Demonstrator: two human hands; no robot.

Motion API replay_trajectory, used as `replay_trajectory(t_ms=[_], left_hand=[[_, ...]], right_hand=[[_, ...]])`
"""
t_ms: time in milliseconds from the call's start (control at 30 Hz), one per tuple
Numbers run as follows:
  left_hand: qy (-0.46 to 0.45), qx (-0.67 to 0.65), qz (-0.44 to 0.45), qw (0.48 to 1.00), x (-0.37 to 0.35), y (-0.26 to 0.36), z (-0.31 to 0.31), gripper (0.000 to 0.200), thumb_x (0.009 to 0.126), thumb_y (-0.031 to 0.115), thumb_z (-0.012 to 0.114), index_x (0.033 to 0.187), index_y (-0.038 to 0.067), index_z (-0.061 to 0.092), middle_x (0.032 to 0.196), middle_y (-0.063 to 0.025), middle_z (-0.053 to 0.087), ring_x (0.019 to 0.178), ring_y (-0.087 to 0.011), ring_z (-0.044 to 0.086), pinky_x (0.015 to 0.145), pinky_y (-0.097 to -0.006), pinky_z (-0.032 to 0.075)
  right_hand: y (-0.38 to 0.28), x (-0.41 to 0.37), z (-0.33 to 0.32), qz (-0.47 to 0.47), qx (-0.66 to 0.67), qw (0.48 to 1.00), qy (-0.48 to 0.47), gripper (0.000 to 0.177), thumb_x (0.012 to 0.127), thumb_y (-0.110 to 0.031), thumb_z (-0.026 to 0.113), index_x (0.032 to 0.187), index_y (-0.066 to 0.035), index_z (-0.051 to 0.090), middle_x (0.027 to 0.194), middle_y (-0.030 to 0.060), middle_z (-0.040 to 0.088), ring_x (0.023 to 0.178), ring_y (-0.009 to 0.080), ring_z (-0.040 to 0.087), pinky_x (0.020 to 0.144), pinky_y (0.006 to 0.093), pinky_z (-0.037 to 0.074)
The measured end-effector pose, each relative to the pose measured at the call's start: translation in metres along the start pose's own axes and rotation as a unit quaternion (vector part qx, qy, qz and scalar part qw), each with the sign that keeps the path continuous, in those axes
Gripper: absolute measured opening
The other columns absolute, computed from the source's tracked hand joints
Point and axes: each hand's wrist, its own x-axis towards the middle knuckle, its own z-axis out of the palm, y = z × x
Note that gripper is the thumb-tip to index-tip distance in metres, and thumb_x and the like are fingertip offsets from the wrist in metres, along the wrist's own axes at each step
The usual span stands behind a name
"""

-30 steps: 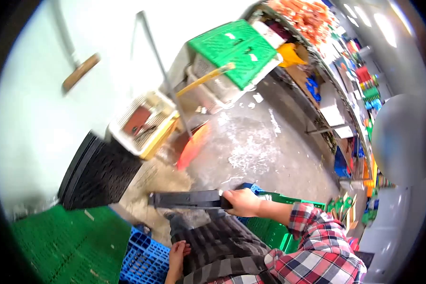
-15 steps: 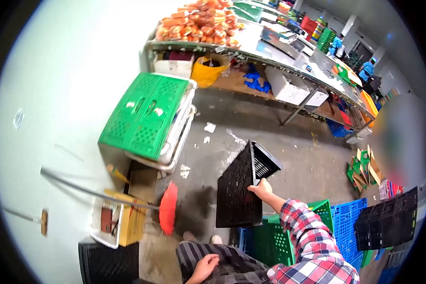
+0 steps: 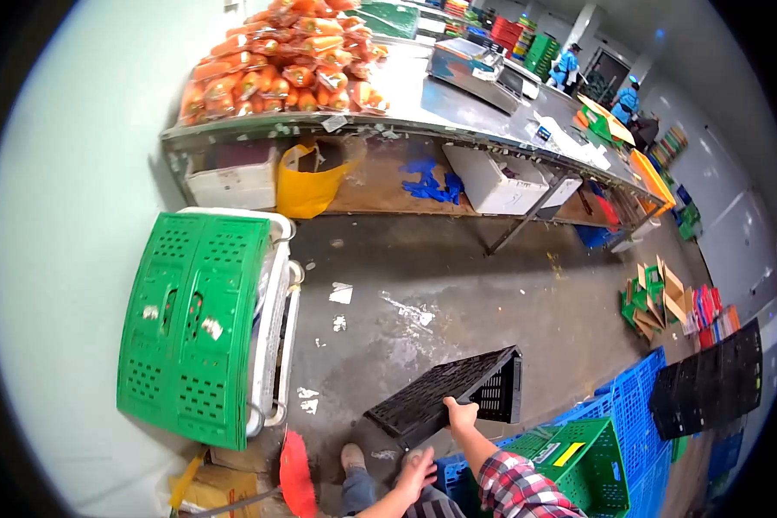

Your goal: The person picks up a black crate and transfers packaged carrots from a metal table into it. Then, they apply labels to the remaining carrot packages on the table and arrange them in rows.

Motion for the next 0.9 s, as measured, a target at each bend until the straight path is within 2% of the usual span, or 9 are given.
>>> replay_trajectory(t_ms=[67, 133, 233, 333, 400, 467, 533, 600, 900], left_hand=[[0.084, -0.185, -0.05, 0.978, 0.036, 0.024, 0.014, 0.065, 0.072, 0.056, 0.064, 0.109, 0.005, 0.047, 0.103, -0.008, 0.053, 0.099, -0.0196, 0.051, 0.076, -0.0388, 0.045], [0.145, -0.253, -0.044, 0.955, 0.049, 0.043, 0.033, 0.059, 0.068, 0.058, 0.066, 0.096, 0.009, 0.051, 0.098, -0.0051, 0.053, 0.094, -0.0185, 0.052, 0.073, -0.0381, 0.044], [0.229, -0.316, -0.011, 0.921, 0.069, 0.062, 0.047, 0.048, 0.067, 0.047, 0.068, 0.098, 0.013, 0.053, 0.092, -0.0027, 0.056, 0.083, -0.0182, 0.056, 0.07, -0.0364, 0.043], [0.247, -0.295, 0.024, 0.923, 0.07, 0.077, 0.045, 0.054, 0.065, 0.047, 0.069, 0.103, 0.013, 0.052, 0.096, -0.0016, 0.057, 0.089, -0.0191, 0.056, 0.07, -0.0348, 0.041], [0.313, -0.274, 0.003, 0.909, 0.059, 0.091, 0.053, 0.065, 0.064, 0.048, 0.07, 0.112, 0.01, 0.047, 0.112, -0.0026, 0.05, 0.095, -0.0219, 0.055, 0.077, -0.0342, 0.04], [0.325, -0.274, 0.034, 0.904, 0.068, 0.087, 0.05, 0.067, 0.065, 0.049, 0.069, 0.114, 0.009, 0.047, 0.114, -0.0038, 0.049, 0.094, -0.0217, 0.055, 0.079, -0.0349, 0.04], [0.331, -0.257, 0.063, 0.906, 0.069, 0.084, 0.049, 0.072, 0.064, 0.05, 0.07, 0.117, 0.009, 0.044, 0.111, -0.0067, 0.048, 0.093, -0.022, 0.056, 0.08, -0.0357, 0.041], [0.333, -0.249, 0.058, 0.908, 0.059, 0.091, 0.058, 0.072, 0.064, 0.051, 0.07, 0.118, 0.01, 0.044, 0.109, -0.0073, 0.047, 0.096, -0.0225, 0.054, 0.081, -0.0356, 0.041], [0.451, -0.197, 0.223, 0.841, 0.094, 0.116, 0.122, 0.058, 0.07, 0.045, 0.071, 0.113, 0.011, 0.051, 0.114, -0.004, 0.055, 0.097, -0.0169, 0.053, 0.082, -0.035, 0.041]], right_hand=[[-0.032, -0.018, -0.009, -0.008, 0.052, 0.998, -0.047, 0.061, 0.059, -0.027, 0.072, 0.096, 0.014, 0.046, 0.093, 0.0254, 0.059, 0.087, 0.0314, 0.059, 0.08, 0.0352, 0.045], [-0.005, 0.014, 0.013, -0.019, -0.016, 0.999, -0.025, 0.052, 0.062, -0.018, 0.072, 0.098, 0.004, 0.042, 0.087, 0.0148, 0.056, 0.067, 0.0254, 0.059, 0.047, 0.0391, 0.053], [0.002, 0.02, 0.028, -0.009, -0.025, 1.0, -0.002, 0.043, 0.067, -0.017, 0.07, 0.095, 0.004, 0.045, 0.082, 0.0125, 0.056, 0.071, 0.0254, 0.06, 0.048, 0.039, 0.053], [-0.115, -0.009, -0.068, 0.106, -0.046, 0.905, -0.41, 0.043, 0.072, -0.016, 0.067, 0.102, 0.004, 0.044, 0.097, 0.0161, 0.056, 0.078, 0.026, 0.06, 0.055, 0.0359, 0.053], [-0.135, -0.012, -0.107, -0.326, -0.138, 0.928, -0.12, 0.053, 0.075, -0.02, 0.065, 0.116, 0.004, 0.041, 0.117, 0.0216, 0.05, 0.096, 0.0322, 0.057, 0.074, 0.038, 0.05], [-0.141, 0.018, -0.112, -0.401, -0.271, 0.873, 0.059, 0.075, 0.075, -0.03, 0.065, 0.132, 0.001, 0.028, 0.126, 0.0268, 0.04, 0.115, 0.0371, 0.042, 0.093, 0.0444, 0.037], [-0.123, 0.045, -0.089, -0.261, -0.319, 0.911, -0.006, 0.077, 0.074, -0.034, 0.066, 0.133, -0.003, 0.028, 0.133, 0.0271, 0.03, 0.118, 0.0404, 0.038, 0.095, 0.0452, 0.035], [-0.124, 0.052, -0.085, -0.294, -0.292, 0.91, -0.018, 0.075, 0.075, -0.03, 0.065, 0.134, -0.005, 0.026, 0.136, 0.0238, 0.026, 0.119, 0.0396, 0.036, 0.096, 0.0428, 0.035], [-0.081, 0.095, -0.141, -0.198, -0.281, 0.937, -0.068, 0.074, 0.072, -0.011, 0.059, 0.134, -0.01, 0.019, 0.095, 0.0256, 0.059, 0.083, 0.0422, 0.058, 0.074, 0.0474, 0.047]])
